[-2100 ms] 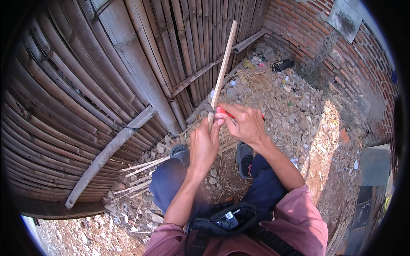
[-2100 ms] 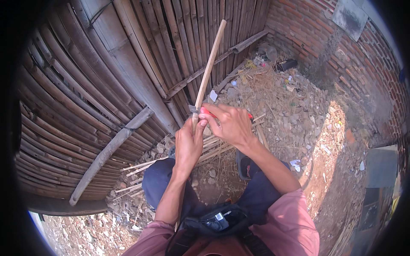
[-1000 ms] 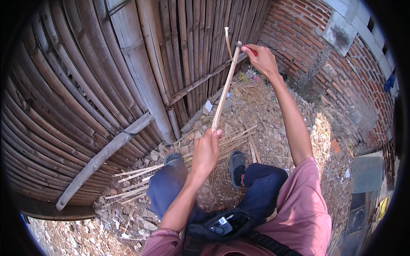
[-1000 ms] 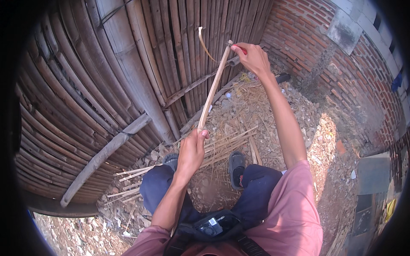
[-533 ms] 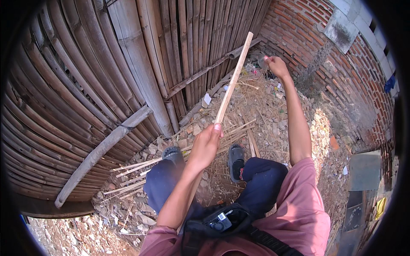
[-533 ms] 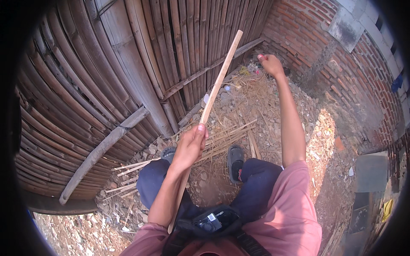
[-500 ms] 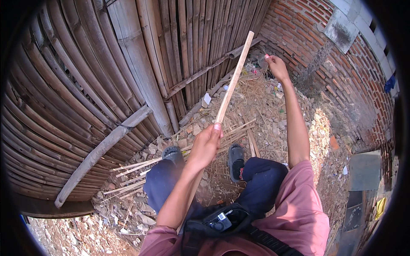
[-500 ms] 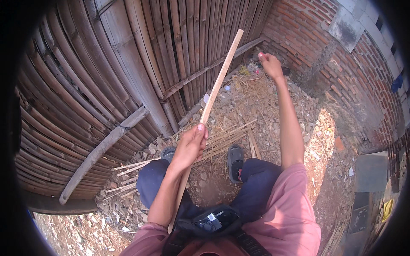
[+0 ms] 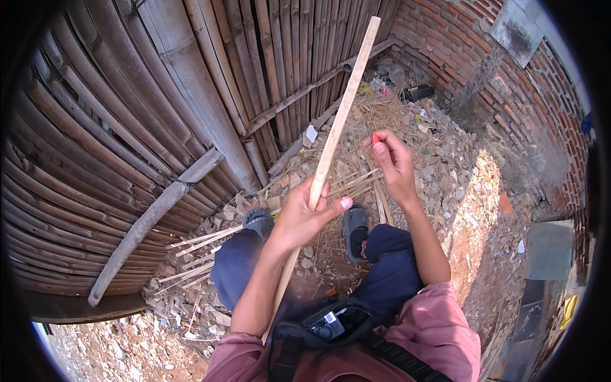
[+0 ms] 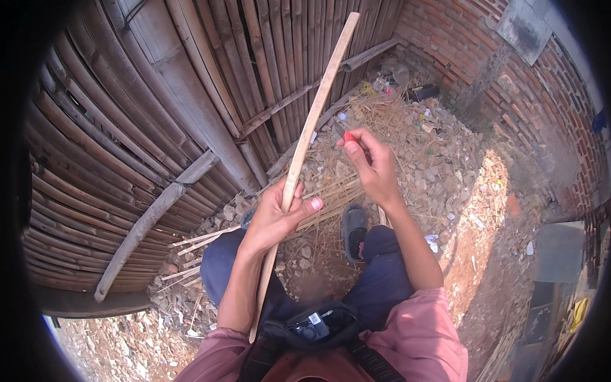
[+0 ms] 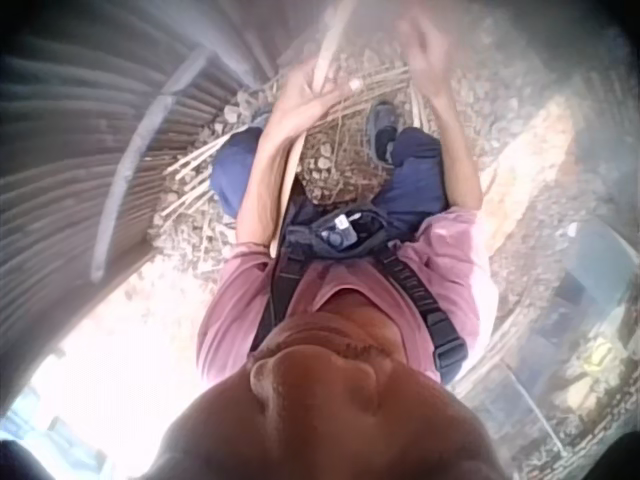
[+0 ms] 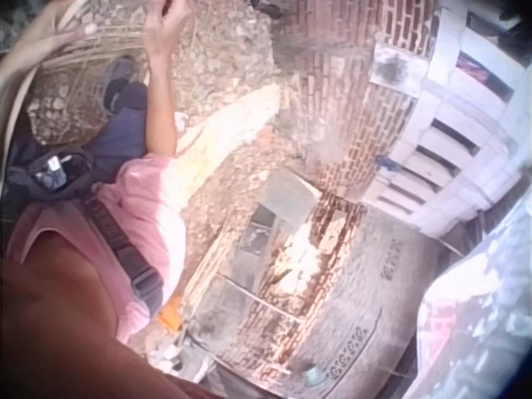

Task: The person is using a small red cutter to shave a long, thin bamboo stick while seated outdoors.

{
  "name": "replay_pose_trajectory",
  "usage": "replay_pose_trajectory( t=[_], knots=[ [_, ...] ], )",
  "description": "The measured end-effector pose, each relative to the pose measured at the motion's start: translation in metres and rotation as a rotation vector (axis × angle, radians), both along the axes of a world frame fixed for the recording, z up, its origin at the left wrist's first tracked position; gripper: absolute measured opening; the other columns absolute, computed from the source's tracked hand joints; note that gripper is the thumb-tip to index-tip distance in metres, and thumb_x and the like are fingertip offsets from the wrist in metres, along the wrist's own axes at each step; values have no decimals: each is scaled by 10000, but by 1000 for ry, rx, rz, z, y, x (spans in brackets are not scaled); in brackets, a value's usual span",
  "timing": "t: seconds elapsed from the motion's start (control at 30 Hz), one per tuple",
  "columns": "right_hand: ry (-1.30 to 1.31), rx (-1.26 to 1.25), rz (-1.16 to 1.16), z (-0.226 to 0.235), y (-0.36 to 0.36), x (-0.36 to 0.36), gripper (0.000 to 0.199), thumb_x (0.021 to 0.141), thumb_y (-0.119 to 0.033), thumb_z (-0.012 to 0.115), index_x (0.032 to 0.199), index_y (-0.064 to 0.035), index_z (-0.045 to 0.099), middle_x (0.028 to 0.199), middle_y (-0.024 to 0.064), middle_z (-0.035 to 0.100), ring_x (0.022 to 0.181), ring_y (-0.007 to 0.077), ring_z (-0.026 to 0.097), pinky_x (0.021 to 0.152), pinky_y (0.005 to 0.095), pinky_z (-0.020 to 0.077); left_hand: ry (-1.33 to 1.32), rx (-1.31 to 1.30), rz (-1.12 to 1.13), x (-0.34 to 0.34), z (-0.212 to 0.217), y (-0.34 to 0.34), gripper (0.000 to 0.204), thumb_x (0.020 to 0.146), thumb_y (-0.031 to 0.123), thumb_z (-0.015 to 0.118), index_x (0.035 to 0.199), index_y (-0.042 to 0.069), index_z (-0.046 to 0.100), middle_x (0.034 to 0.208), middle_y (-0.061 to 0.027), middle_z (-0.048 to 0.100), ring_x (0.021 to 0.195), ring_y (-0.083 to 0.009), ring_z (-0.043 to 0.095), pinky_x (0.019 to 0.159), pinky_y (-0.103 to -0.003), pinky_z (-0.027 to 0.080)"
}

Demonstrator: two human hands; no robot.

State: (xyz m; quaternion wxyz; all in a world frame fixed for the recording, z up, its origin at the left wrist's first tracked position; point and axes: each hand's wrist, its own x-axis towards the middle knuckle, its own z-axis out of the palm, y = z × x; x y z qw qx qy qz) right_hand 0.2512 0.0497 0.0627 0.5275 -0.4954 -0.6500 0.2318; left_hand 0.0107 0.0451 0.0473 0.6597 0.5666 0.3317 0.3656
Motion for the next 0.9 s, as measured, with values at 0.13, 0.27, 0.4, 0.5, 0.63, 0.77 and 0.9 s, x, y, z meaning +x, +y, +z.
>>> replay_pose_trajectory(
  t=[0.13,0.27,0.4,0.5,0.63,0.77,0.9],
  knots=[
    [-298,32,88,-2,-19,-16,239,1043,-239,708,1113,-12,685,880,111,725,739,215,690,669,330,516,75,127,62,5,-6,0,477,856,268,960,1066,65,584,734,115,395,662,-10,371,583,-209,349],
    [-438,88,197,-11,-22,-26,226,977,-242,746,1104,-61,703,930,139,755,803,347,751,690,425,570,180,155,58,4,-7,-1,532,835,279,973,1143,23,623,714,97,418,661,-22,384,587,-219,363],
    [-473,71,210,-16,-21,-27,219,933,-210,750,1106,-82,709,945,138,763,819,359,756,686,435,575,136,197,65,7,-15,0,500,862,271,949,1144,5,633,703,78,467,658,-34,419,573,-244,374],
    [-480,90,208,-17,-18,-26,218,916,-191,744,1107,-90,713,945,136,766,810,362,755,674,437,573,139,240,84,8,-19,0,466,890,266,925,1133,-2,632,707,62,489,659,-49,438,576,-263,389],
    [-489,105,187,-18,-18,-26,222,899,-183,747,1101,-96,719,926,127,766,779,358,751,652,436,569,195,289,104,9,-13,-1,458,912,284,901,1126,-14,627,705,21,509,660,-80,471,593,-300,425],
    [-496,125,160,-18,-18,-28,221,886,-174,748,1093,-100,724,909,115,766,750,352,744,633,435,564,204,362,152,9,-15,-1,474,924,307,886,1119,-31,617,707,-11,519,662,-108,496,607,-334,448],
    [-507,157,120,-18,-19,-31,207,879,-169,750,1073,-100,731,906,107,767,735,344,739,615,434,558,255,351,122,6,-10,-1,444,941,308,870,1063,-29,609,708,-17,511,660,-114,483,600,-339,433]
  ],
)
